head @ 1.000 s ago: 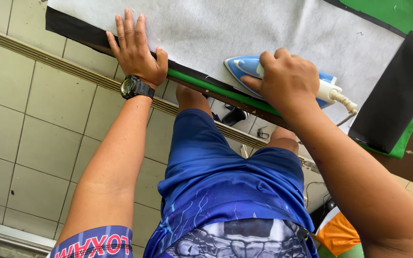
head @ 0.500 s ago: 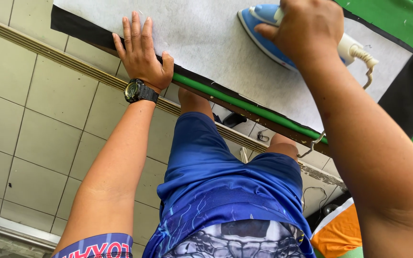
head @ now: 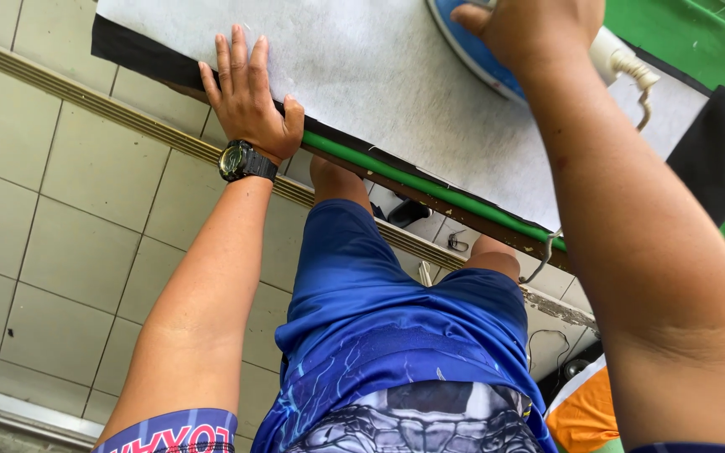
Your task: The person is ironing a white interfacing material onto a piece of black fabric on a green cutting mat.
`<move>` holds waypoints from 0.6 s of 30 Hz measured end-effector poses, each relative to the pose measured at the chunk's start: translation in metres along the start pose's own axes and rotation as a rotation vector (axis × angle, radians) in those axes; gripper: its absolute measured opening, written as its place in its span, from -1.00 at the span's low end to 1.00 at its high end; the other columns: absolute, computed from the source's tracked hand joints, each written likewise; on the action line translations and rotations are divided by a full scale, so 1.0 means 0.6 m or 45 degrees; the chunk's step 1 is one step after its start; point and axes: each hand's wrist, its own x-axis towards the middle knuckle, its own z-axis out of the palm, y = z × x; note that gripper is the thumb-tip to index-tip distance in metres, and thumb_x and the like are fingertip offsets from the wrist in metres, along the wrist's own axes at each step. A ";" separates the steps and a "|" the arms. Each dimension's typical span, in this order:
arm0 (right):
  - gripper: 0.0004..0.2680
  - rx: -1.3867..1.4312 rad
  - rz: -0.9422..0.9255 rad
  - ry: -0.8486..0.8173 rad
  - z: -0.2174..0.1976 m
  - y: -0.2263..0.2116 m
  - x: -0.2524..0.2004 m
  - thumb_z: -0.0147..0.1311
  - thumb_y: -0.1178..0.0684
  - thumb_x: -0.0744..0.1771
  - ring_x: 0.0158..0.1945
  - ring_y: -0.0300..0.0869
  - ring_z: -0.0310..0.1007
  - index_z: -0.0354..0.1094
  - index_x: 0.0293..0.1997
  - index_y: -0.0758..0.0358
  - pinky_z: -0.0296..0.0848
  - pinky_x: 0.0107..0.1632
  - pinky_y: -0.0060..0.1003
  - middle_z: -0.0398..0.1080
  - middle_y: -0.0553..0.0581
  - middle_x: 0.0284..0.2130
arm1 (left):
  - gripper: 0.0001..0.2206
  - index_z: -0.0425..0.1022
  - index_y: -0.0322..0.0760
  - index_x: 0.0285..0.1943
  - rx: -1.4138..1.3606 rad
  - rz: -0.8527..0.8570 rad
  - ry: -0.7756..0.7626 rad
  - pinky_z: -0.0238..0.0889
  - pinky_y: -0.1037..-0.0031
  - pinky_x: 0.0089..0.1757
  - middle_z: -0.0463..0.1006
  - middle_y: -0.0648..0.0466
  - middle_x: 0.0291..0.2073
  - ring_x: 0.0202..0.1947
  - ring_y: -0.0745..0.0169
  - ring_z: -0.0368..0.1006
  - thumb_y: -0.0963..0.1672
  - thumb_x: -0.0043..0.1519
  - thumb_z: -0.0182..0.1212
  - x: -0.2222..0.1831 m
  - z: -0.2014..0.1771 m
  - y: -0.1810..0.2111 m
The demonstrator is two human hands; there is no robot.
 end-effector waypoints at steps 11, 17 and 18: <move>-0.52 -0.077 -0.455 0.155 -0.025 -0.053 -0.180 0.22 -0.56 0.34 -0.55 0.05 0.43 0.45 -0.23 0.12 0.34 -0.60 -0.08 0.42 0.12 -0.45 | -0.34 0.40 -0.29 0.42 0.050 0.012 0.067 -0.18 -0.31 0.33 0.22 -0.18 0.44 0.47 -0.29 0.06 0.02 0.08 0.09 -0.005 0.010 0.000; -0.55 0.037 -0.441 0.043 -0.036 -0.076 -0.232 0.22 -0.52 0.30 -0.54 0.18 0.46 0.43 -0.22 0.12 0.34 -0.61 0.02 0.42 0.15 -0.43 | -0.33 0.42 -0.33 0.39 0.040 0.017 0.047 -0.19 -0.34 0.31 0.22 -0.21 0.44 0.47 -0.33 0.04 0.01 0.06 0.10 -0.004 0.010 -0.001; -0.55 0.038 -0.443 0.045 -0.035 -0.077 -0.235 0.22 -0.52 0.30 -0.54 0.18 0.46 0.43 -0.22 0.12 0.34 -0.61 0.02 0.42 0.15 -0.43 | -0.33 0.42 -0.33 0.39 0.042 0.017 0.049 -0.19 -0.34 0.31 0.22 -0.21 0.44 0.47 -0.33 0.04 0.01 0.06 0.10 -0.002 0.010 -0.001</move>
